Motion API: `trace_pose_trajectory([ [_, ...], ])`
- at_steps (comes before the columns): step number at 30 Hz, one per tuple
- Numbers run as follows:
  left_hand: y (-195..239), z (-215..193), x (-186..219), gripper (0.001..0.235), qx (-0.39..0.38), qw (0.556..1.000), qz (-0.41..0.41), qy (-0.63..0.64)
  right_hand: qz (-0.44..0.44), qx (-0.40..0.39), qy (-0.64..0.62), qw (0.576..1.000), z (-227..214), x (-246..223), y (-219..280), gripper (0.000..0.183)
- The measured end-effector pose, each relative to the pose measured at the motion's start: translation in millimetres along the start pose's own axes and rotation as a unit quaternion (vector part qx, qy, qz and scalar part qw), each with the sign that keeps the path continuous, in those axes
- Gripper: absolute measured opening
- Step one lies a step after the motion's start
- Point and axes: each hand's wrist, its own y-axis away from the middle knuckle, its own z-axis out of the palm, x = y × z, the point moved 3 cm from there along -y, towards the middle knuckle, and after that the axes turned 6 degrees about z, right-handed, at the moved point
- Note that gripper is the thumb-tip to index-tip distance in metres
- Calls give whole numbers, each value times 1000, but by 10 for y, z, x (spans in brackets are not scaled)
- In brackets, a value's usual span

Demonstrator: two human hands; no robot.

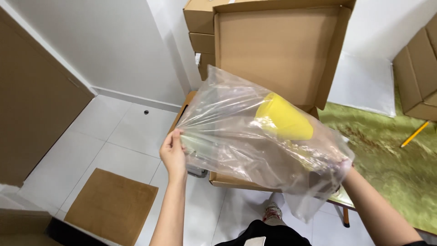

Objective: The person unpacks a yellow t-shirt from a box, hangs it on a rack, and then packs a black t-shirt into a box. They also tie a ribbon around a box and place a sticky note on it.

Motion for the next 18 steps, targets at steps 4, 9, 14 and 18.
trace_pose_trajectory([
  [4, -158, -152, -312, 21, 36, 999, -2, 19, -15, 81, 49, 995, 80, 557, -112, 70],
  [9, -30, -196, -296, 23, -6, 994, -95, 53, 119, 129, 48, 983, -159, 1215, -230, 91],
  [14, 22, -106, -573, 25, 40, 990, -101, 87, 130, 156, 213, 956, -388, 1340, -193, 83],
  [18, 66, -188, -466, 27, 76, 986, -117, 91, 23, 323, 410, 853, -626, 1958, -242, 74],
])
